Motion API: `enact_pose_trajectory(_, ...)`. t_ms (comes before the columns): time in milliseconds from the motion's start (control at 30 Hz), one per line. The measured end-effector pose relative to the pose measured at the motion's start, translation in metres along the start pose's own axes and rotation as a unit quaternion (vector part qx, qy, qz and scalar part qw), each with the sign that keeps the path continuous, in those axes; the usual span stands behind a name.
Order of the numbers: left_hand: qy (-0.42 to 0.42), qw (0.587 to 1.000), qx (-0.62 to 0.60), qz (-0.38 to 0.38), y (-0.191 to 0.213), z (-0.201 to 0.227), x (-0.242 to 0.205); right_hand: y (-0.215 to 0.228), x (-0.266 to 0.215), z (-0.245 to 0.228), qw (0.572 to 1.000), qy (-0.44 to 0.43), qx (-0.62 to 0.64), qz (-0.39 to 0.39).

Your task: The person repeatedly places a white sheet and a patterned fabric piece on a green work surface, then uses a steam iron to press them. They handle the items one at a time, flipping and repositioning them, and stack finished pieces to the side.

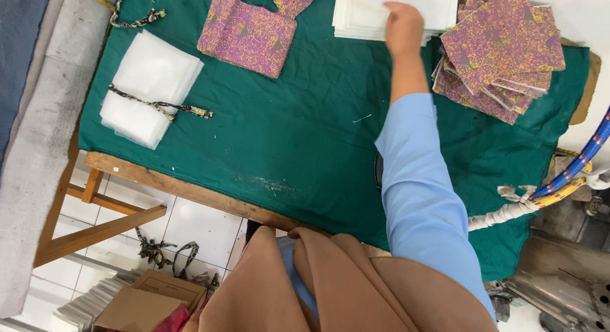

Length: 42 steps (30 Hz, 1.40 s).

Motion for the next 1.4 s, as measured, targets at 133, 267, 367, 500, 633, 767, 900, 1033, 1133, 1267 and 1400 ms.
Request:
enact_pose_trajectory(133,-0.033,0.999,-0.023,0.021,0.018,0.001,0.008,0.041,0.011,0.03,0.968,-0.206,0.076,0.119)
enact_pose_trajectory(267,-0.131,0.968,-0.208,0.055,0.037,0.079,0.029,0.097,-0.007,-0.098,0.932,-0.055,0.124,0.336)
enact_pose_trajectory(367,-0.288,0.822,-0.489,-0.039,0.043,0.18,0.027,0.095,-0.092,-0.255,0.974,-0.032,0.146,0.169)
enact_pose_trajectory(500,-0.385,0.684,-0.529,-0.324,0.033,0.296,-0.001,0.107,-0.229,-0.422,0.934,0.192,0.281,-0.11)
enact_pose_trajectory(633,-0.323,0.819,-0.398,-0.257,0.029,0.325,0.029,0.136,-0.231,-0.463,0.934,0.083,0.258,-0.232)
enact_pose_trajectory(767,-0.317,0.832,-0.35,-0.291,0.035,0.345,0.086,0.217,-0.179,-0.499,0.922,0.017,0.31,-0.234)
enact_pose_trajectory(900,-0.493,0.812,-0.228,-0.212,0.057,0.394,0.127,0.284,-0.179,-0.552,0.801,-0.019,0.567,-0.19)
enact_pose_trajectory(1033,-0.609,0.768,-0.044,0.193,0.147,0.376,0.136,0.32,-0.186,-0.616,0.627,0.296,0.71,-0.124)
enact_pose_trajectory(1133,-0.571,0.697,0.101,0.422,0.218,0.346,0.148,0.318,-0.191,-0.651,0.517,0.316,0.777,-0.174)
enact_pose_trajectory(1267,-0.596,0.7,0.154,0.362,0.256,0.324,0.191,0.287,-0.195,-0.683,0.429,0.256,0.846,-0.183)
enact_pose_trajectory(1400,-0.634,0.704,0.16,0.278,0.261,0.325,0.228,0.265,-0.198,-0.71,0.404,0.25,0.858,-0.196)
Point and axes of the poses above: each hand's wrist, its own x-axis towards the middle knuckle, its own y-axis out of the back of the hand, z = x × y, the point moved 6 cm from there along x, towards the middle knuckle, and after that the axes turned 4 degrees about -z, right-handed, at the moved point
